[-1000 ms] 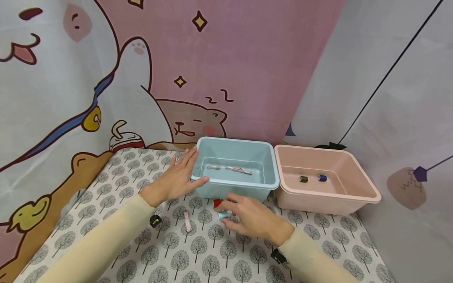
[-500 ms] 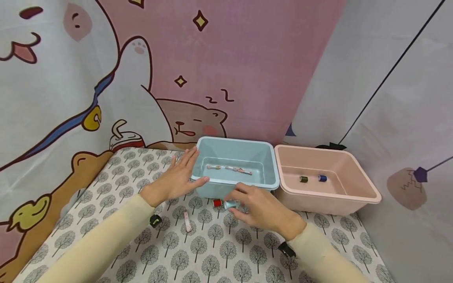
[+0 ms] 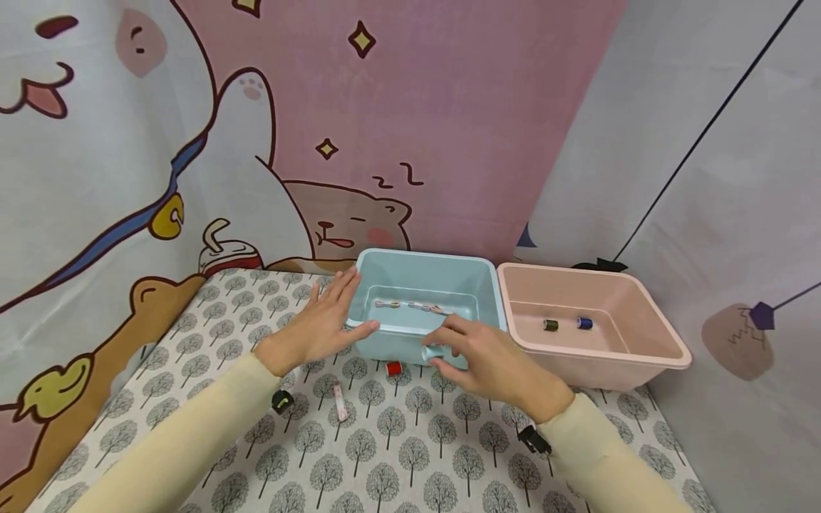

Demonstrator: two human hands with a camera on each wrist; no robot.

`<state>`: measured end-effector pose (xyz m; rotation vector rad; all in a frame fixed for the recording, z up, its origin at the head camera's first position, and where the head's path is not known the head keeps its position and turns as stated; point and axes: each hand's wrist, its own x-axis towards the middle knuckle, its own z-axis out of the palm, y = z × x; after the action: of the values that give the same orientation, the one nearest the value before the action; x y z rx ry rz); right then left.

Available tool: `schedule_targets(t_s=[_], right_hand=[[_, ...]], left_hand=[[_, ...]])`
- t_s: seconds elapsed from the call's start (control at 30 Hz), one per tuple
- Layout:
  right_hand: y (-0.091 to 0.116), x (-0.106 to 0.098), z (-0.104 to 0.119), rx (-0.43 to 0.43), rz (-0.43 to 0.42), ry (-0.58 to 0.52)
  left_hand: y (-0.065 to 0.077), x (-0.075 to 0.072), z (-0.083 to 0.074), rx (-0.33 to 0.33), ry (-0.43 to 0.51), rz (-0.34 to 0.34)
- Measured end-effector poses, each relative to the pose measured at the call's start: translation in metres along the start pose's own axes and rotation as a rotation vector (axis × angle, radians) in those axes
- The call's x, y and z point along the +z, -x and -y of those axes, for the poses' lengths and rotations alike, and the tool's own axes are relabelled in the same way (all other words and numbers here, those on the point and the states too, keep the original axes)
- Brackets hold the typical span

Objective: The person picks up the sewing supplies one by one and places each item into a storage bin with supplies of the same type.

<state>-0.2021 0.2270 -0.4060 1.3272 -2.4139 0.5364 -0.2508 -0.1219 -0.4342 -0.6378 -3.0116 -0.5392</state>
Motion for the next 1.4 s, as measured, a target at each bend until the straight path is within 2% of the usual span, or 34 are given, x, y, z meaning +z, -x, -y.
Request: schedule_targets(t_s=[0.83,1.2,1.4], right_hand=[[0.003,-0.018,-0.026,0.012,-0.065,0.050],[0.003,-0.031,-0.034,0.068,-0.052,0.044],[0.001,-0.038,-0.044,0.035,-0.088,0.027]], left_hand=[[0.001,0.001,0.000,-0.008,0.007,-0.009],[0.000,0.001,0.000,-0.009,-0.003,-0.008],[0.000,0.002,0.000,-0.008,0.001,-0.010]])
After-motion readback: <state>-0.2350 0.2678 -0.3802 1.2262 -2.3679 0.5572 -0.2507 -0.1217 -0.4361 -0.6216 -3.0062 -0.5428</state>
